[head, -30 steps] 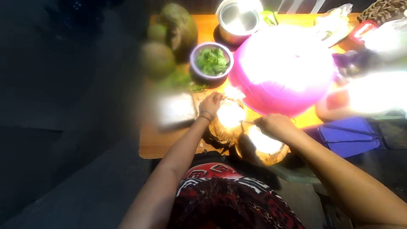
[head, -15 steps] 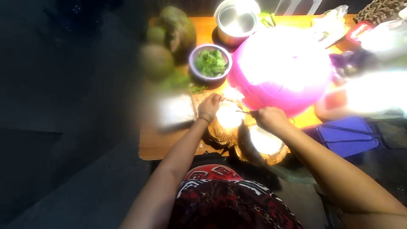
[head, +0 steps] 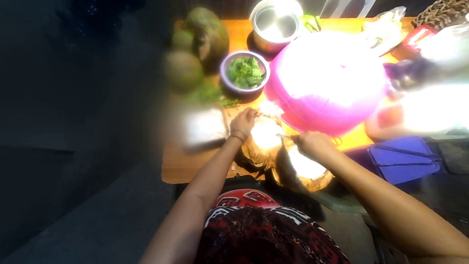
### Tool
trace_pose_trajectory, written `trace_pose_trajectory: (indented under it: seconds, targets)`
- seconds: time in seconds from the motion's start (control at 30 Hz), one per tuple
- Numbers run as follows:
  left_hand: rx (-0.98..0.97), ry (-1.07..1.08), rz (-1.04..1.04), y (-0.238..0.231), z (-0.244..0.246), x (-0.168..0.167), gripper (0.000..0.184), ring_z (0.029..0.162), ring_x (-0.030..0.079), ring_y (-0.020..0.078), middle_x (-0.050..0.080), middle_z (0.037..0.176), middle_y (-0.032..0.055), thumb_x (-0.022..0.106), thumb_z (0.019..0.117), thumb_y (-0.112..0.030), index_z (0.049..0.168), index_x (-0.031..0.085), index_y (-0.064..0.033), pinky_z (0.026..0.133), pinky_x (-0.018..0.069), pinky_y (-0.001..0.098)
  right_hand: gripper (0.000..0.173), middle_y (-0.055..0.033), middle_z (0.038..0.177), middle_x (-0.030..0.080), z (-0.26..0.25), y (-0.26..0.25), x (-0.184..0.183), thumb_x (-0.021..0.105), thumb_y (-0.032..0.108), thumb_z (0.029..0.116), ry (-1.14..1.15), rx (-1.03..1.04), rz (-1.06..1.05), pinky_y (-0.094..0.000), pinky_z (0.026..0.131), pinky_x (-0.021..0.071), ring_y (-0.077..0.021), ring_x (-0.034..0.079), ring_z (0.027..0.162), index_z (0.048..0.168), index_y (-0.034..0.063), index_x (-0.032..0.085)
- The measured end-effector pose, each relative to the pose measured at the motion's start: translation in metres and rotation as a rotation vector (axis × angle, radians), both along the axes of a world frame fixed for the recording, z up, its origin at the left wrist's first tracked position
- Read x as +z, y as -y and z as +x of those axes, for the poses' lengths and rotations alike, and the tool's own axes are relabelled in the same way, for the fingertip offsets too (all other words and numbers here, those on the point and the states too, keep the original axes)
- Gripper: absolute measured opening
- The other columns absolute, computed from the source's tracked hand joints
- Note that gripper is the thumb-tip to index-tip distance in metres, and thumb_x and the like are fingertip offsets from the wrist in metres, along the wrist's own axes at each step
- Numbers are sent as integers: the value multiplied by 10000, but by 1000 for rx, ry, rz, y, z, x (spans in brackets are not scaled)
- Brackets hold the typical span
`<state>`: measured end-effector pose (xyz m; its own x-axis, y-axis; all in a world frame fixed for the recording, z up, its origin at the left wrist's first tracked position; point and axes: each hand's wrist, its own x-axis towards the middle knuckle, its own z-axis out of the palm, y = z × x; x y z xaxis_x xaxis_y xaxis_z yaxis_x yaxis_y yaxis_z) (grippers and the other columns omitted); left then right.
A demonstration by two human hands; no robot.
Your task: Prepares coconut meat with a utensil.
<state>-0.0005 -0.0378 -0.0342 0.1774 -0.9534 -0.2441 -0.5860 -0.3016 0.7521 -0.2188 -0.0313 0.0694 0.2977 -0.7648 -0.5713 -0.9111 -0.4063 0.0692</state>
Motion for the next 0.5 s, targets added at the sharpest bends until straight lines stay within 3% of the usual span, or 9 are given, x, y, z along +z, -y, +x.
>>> trace_pose_trajectory:
  seconds: [0.13,0.27,0.37,0.5]
  targets:
    - [-3,4,1,0,0,-1,426,1186,651,353,676,1306,137,426,1102,-402,1436,588,-193,976,489,593,203,-187,994,735,1,2,14,579,173,1044,-1,-9,33,-609,823,531,-411,695,1018,1046,87,763]
    - [2,10,6,1,-1,-1,424,1174,654,352,677,1299,134,434,1097,-413,1429,594,-201,968,490,597,215,-221,958,732,-2,12,-4,571,145,1045,69,-3,-73,-629,786,534,-441,705,985,1005,49,759]
    - [-10,10,12,1,0,2,440,1187,649,355,671,1314,144,415,1101,-418,1434,589,-188,980,486,596,222,-212,1027,730,0,2,3,546,139,1053,-13,-4,31,-621,835,530,-428,692,1040,1085,62,752]
    - [-10,5,14,1,-1,2,429,1180,652,353,675,1301,145,422,1102,-408,1425,594,-183,974,489,593,197,-209,965,729,3,7,12,576,142,1038,20,5,-12,-628,788,533,-435,699,991,1013,65,756]
